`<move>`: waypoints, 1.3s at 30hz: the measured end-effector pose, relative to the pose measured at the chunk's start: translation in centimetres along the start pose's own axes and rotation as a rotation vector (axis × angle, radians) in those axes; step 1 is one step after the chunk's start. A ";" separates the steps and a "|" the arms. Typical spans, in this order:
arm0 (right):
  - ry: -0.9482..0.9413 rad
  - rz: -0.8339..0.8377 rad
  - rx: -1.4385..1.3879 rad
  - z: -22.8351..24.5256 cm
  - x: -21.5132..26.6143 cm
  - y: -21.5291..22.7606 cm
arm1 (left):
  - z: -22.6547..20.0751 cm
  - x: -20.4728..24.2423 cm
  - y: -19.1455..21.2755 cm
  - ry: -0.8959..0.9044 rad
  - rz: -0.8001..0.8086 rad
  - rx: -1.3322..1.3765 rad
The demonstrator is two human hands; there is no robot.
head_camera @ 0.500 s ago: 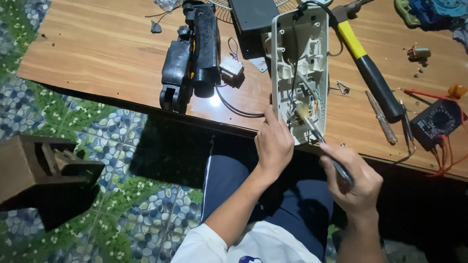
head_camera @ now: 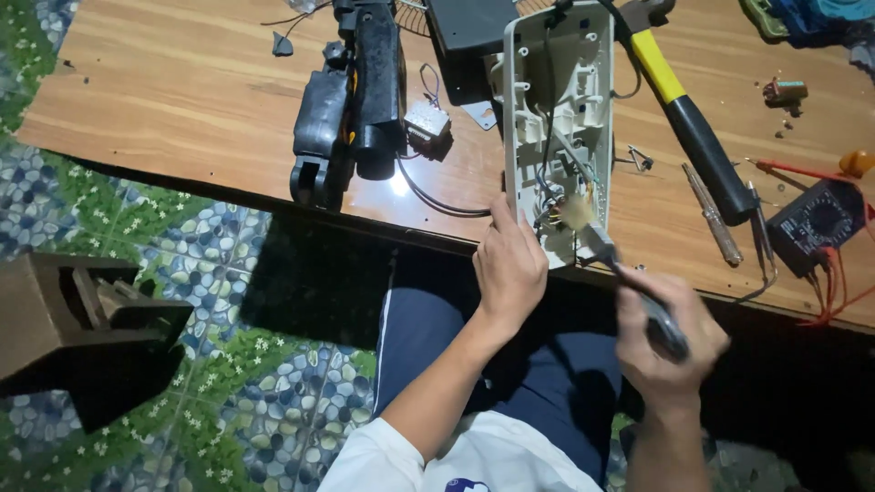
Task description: The person is inspecting and testing the internal electrical components of an appliance using a screwdriver and a multimeter.
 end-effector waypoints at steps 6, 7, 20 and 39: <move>0.006 -0.026 -0.036 1.5 -0.4 0.2 | 0.2 0.0 -0.3 -0.004 -0.005 -0.021; 0.004 -0.030 -0.033 1.4 -0.6 0.1 | 0.1 0.1 -0.2 -0.008 -0.002 -0.019; 0.057 0.157 -0.094 1.9 -1.1 0.7 | -0.2 0.1 0.4 -0.018 -0.007 -0.012; 0.032 0.169 -0.124 1.4 -0.3 0.3 | -0.1 -0.2 0.0 0.016 0.021 -0.025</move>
Point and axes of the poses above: each hand's wrist, its own x-axis away from the middle knuckle, its own y-axis out of the back of the hand, z = x × y, the point moved 1 cm from there along -x, towards the middle knuckle, and after that the axes turned 4 degrees about -y, right-handed, at the moved point
